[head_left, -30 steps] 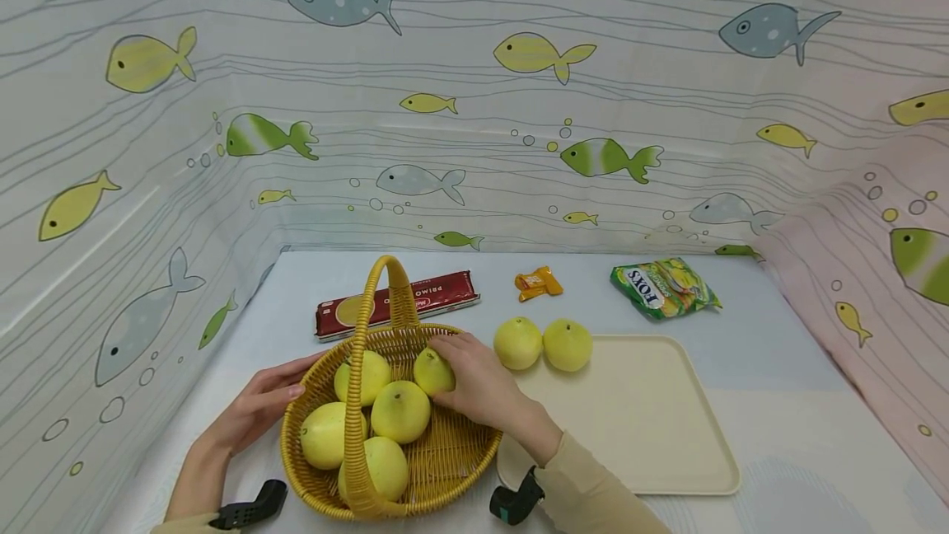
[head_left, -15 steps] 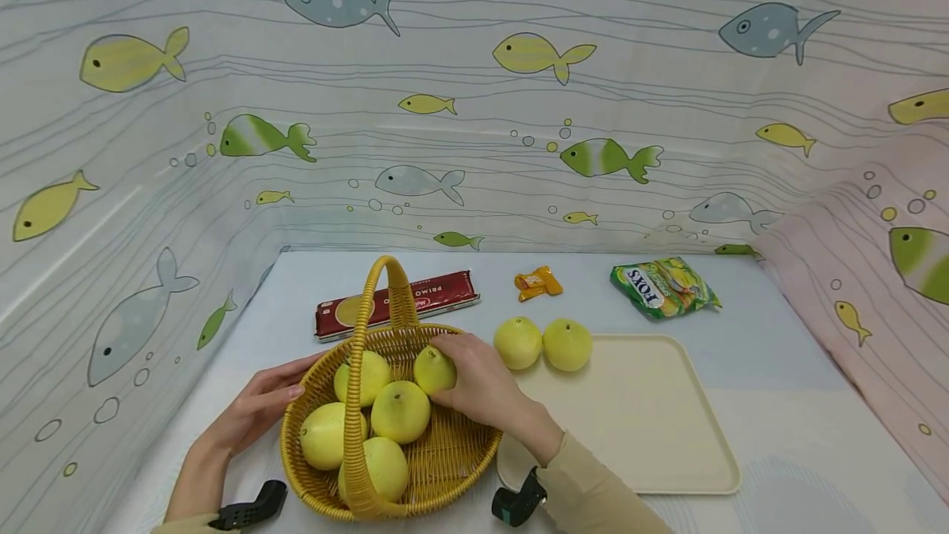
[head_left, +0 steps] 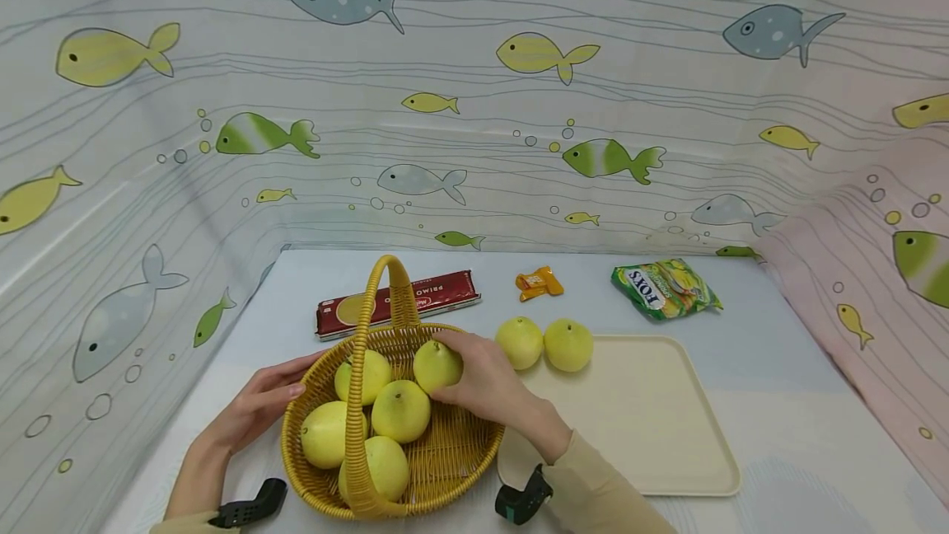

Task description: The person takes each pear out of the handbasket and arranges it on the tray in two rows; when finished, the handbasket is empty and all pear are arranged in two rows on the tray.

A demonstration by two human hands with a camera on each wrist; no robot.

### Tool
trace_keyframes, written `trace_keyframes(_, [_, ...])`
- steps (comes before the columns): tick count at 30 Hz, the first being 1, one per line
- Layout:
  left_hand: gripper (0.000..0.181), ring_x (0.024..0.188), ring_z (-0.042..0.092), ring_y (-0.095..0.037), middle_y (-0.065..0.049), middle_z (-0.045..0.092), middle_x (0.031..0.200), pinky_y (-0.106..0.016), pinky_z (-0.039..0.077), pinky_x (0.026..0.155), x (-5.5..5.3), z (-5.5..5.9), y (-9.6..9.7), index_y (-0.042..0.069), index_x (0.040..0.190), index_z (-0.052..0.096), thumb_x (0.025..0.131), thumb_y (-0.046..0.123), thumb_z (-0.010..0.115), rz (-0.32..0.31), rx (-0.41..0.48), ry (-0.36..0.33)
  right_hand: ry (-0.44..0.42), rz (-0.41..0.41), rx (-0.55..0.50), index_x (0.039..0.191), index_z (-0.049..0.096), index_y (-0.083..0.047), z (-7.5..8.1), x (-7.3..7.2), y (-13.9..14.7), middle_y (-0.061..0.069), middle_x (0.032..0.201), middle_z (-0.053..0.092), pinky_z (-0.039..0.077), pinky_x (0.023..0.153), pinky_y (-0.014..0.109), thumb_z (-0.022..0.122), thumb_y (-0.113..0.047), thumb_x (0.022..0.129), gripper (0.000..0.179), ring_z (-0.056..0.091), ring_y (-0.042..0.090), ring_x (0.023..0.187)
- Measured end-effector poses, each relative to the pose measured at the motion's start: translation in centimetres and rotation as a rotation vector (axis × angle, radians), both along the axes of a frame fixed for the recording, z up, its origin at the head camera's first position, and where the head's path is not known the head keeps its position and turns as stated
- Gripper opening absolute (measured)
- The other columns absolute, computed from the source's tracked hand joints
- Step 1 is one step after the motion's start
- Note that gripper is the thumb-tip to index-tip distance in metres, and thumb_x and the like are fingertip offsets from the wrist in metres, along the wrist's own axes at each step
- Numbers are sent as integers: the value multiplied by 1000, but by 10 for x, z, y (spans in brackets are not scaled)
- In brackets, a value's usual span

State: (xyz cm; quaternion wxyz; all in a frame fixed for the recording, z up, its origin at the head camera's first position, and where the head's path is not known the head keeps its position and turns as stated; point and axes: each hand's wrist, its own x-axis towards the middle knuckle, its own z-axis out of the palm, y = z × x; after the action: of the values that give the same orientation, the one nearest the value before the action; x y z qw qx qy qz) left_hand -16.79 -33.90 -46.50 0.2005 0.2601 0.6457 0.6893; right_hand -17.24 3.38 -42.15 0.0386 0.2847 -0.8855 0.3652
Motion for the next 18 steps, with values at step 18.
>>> trace_keyframes(18, [53, 138, 45, -3, 7, 49, 151, -17, 38, 108, 3, 0, 2, -9, 153, 28, 100, -7, 28, 4, -7, 0, -104, -8, -118, 136, 61, -10, 26, 0, 27, 5, 131, 67, 55, 94, 35, 91, -24, 73, 71, 66, 19, 113])
